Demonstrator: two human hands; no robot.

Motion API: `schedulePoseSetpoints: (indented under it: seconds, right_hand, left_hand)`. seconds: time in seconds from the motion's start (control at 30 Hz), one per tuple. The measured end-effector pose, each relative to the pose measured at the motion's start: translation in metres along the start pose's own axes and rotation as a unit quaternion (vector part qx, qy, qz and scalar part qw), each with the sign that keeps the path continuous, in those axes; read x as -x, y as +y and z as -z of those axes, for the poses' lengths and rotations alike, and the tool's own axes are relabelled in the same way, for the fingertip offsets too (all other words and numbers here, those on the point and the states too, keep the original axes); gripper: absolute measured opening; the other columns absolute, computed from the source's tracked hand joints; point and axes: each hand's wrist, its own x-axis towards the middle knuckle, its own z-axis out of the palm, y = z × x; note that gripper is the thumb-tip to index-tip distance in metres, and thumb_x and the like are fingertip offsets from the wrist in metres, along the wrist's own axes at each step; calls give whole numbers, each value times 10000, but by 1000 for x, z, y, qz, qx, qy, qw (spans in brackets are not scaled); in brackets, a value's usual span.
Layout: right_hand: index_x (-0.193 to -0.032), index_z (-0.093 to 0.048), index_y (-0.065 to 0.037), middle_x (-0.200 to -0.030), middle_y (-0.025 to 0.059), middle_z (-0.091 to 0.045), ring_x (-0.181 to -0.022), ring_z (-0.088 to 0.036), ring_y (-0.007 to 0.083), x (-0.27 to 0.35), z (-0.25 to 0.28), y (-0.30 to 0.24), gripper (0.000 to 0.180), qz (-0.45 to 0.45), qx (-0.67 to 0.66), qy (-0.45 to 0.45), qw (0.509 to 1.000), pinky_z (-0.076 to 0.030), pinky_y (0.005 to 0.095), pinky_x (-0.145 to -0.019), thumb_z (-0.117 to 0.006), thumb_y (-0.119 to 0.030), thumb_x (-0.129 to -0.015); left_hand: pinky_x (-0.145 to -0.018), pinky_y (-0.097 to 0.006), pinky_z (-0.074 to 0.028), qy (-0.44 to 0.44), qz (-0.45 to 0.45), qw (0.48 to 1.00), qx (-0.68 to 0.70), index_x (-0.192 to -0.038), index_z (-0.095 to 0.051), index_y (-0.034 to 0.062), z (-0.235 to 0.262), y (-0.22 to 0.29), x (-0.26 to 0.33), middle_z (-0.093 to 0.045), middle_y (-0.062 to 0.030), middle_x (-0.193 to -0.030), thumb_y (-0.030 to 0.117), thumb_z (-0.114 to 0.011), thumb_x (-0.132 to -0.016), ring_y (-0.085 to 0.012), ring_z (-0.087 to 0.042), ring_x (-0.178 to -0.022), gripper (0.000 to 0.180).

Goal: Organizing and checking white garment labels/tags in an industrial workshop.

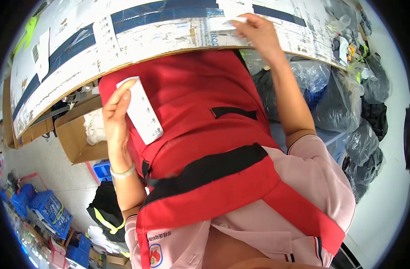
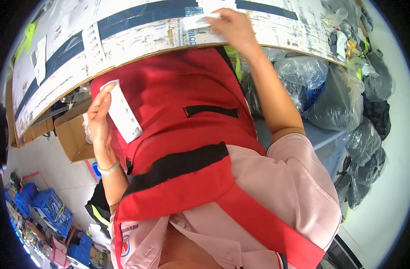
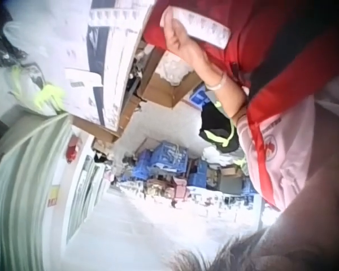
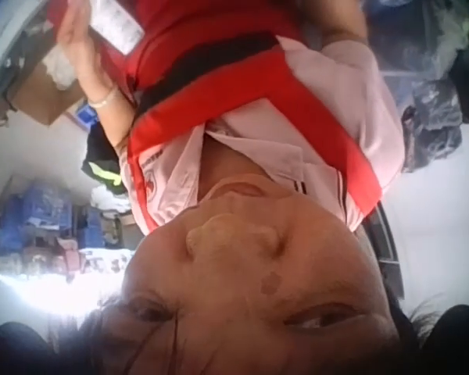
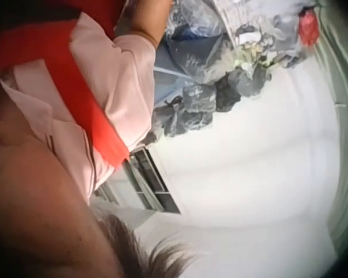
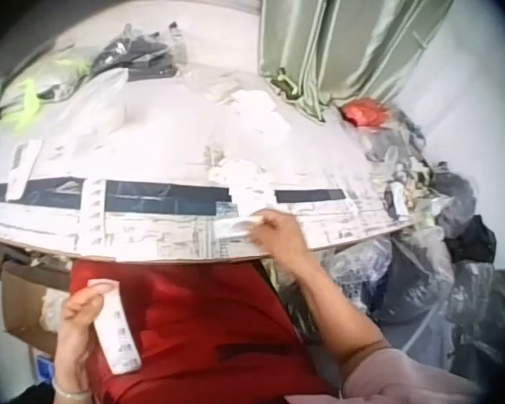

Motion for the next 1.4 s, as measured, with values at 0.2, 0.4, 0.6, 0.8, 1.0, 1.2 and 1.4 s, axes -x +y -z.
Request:
schedulePoseSetpoints:
  seconds: [0.2,0.4,0.6,0.8,1.0,1.2,1.4]
  right_hand:
    - [-986,-665,-29,-830,38,-673,-740,-596,108,4,3,4,229,173,133,164,962,-482,249,-717,-654,-226,-870]
    - [-963,-664,-12,-780,11,-638,-675,-567,63,53,-119,-65,214,-8,-122,-373,920,-473,206,-629,-643,-211,-888]
    - [-888,-661,11,-698,31,-627,-604,-570,72,54,-138,-70,177,-49,-196,-348,916,-475,207,-555,-647,-165,-880]
    - [-871,-653,-34,-774,27,-617,-690,-590,109,55,-149,-63,93,87,-145,-257,952,-483,244,-607,-646,-126,-866]
    - [-891,-655,-39,-841,48,-610,-772,-596,165,52,-148,-59,63,287,21,-202,936,-482,261,-679,-659,-65,-834]
    - [-900,-655,-35,-845,44,-617,-780,-596,139,43,-150,-56,65,229,11,-207,951,-478,254,-678,-652,-75,-849]
    - [-913,-654,-13,-857,33,-629,-786,-582,104,39,-147,-57,96,115,-103,-304,940,-473,243,-718,-648,-94,-864]
  left_hand:
    - [-958,-248,-414,45,-23,999,4,-1175,-619,-16,-11,2,-3,-642,-83,-1151,50,-566,-918,-127,-577,-1064,271]
    - [-858,-222,-446,35,-28,999,24,-1143,-641,-6,-33,6,-1,-667,-51,-1048,125,-588,-933,-96,-588,-951,253]
    - [-734,-211,-511,-47,3,999,6,-1077,-654,-34,-12,3,8,-679,-75,-938,17,-660,-858,-85,-618,-832,224]
    - [-646,-195,-494,-51,47,997,-33,-1038,-668,-38,-7,0,5,-683,-57,-830,17,-688,-835,-70,-613,-745,211]
    - [-590,-186,-461,-47,74,996,-32,-982,-691,-29,-8,-7,-1,-678,-41,-801,71,-691,-847,-55,-585,-678,169]
    - [-545,-185,-439,-52,100,993,-24,-925,-703,-26,-11,-18,-3,-670,-30,-748,88,-693,-847,-45,-572,-649,138]
    - [-521,-188,-431,-40,103,993,-35,-902,-707,-10,-9,-12,-7,-647,-19,-691,104,-699,-846,-45,-539,-575,127]
